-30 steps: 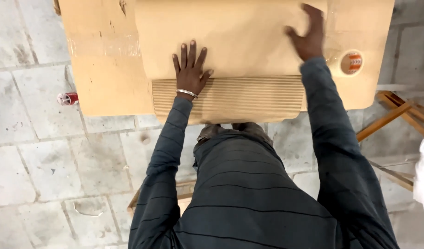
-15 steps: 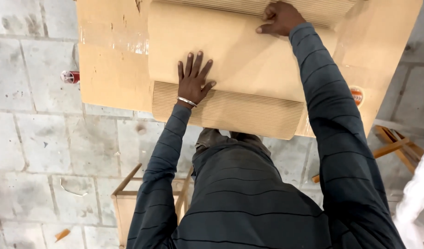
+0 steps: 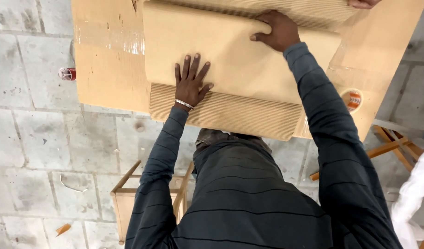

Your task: The person wraps a wooden stool in protective foam and cardboard, securing it with tape.

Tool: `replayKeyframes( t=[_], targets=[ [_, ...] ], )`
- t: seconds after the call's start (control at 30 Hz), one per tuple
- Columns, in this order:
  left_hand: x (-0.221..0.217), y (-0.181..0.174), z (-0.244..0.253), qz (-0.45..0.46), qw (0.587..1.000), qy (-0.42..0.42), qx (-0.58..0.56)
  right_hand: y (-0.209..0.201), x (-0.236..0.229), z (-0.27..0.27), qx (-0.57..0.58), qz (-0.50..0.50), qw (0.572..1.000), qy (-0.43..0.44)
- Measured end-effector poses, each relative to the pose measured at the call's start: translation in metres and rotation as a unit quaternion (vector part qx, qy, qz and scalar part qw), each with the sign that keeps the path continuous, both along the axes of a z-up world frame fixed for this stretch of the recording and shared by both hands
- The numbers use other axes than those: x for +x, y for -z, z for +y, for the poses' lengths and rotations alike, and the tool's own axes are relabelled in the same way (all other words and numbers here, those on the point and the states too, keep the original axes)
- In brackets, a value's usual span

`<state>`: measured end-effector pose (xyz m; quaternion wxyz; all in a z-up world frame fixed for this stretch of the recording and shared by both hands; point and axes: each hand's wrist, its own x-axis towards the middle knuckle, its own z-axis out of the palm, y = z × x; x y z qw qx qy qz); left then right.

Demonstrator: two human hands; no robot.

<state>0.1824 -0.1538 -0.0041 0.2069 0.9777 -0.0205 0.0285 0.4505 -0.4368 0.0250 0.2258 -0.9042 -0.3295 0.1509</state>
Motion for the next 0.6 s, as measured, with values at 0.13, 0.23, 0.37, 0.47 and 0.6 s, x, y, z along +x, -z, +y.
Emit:
replayKeyframes(
  t=[0.13,0.23,0.37,0.47,0.6],
  targets=[
    [-0.001,0.000,0.000,0.009,1.000,0.000,0.002,-0.002,-0.010,0.000,0.069,-0.091,0.994,-0.002],
    [-0.001,0.002,0.000,0.007,1.000,0.003,0.005,0.003,-0.013,0.004,0.066,-0.066,0.995,0.026],
    [-0.001,0.002,0.000,0.005,1.000,0.002,0.001,0.011,-0.027,0.014,0.060,-0.134,0.988,0.039],
    [-0.001,0.002,-0.001,0.003,1.000,0.003,-0.003,0.010,-0.042,0.021,0.088,-0.167,0.979,0.075],
    [0.001,-0.002,0.000,0.008,1.000,0.001,-0.005,0.021,-0.050,0.025,0.170,-0.212,0.956,0.110]
  ],
)
